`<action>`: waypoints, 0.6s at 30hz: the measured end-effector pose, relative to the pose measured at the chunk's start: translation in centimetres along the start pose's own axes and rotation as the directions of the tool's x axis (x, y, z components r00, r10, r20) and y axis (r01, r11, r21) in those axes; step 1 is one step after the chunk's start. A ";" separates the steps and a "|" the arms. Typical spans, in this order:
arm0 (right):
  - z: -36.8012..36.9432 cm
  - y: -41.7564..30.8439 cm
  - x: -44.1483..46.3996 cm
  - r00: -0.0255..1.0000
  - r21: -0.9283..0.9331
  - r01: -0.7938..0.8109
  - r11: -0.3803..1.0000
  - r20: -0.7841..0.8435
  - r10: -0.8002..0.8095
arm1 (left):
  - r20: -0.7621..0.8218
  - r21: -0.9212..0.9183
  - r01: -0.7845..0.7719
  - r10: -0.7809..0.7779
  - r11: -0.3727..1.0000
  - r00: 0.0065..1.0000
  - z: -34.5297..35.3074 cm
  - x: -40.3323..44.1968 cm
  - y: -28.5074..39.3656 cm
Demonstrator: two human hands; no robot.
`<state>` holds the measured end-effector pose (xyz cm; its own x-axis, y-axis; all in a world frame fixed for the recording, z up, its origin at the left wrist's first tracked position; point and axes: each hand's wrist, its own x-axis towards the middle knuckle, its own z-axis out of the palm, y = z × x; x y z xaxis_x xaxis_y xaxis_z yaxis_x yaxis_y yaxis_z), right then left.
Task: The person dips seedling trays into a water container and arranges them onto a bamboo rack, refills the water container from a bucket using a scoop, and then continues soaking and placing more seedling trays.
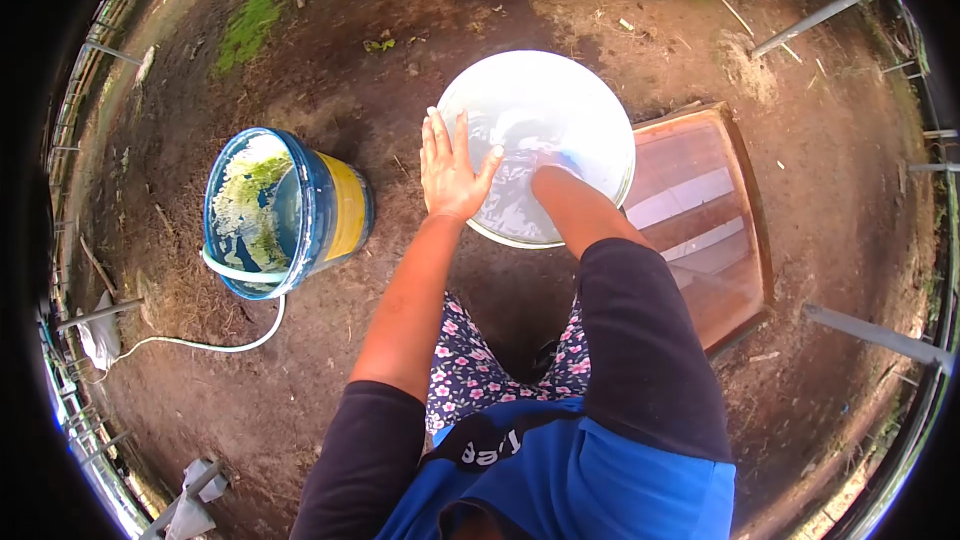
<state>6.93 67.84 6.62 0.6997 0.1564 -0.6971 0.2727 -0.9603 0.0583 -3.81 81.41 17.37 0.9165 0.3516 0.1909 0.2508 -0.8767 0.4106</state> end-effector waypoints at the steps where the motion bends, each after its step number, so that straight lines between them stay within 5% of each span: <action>1: 0.5 0.7 0.4 1.000 -0.015 -0.001 1.000 0.003 0.001 | 0.002 0.000 0.005 -0.005 1.000 1.000 0.0 0.0 0.1; 18: 1.4 0.5 -4.3 0.956 -0.060 0.266 0.962 0.146 -0.255 | 0.032 -0.015 0.025 -0.025 1.000 0.999 -0.4 0.1 0.3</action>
<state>3.08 66.33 8.64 0.5032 0.3609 -0.7852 0.4880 -0.8685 -0.0865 -3.76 81.31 17.92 0.9195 0.3625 0.1519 0.2693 -0.8625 0.4284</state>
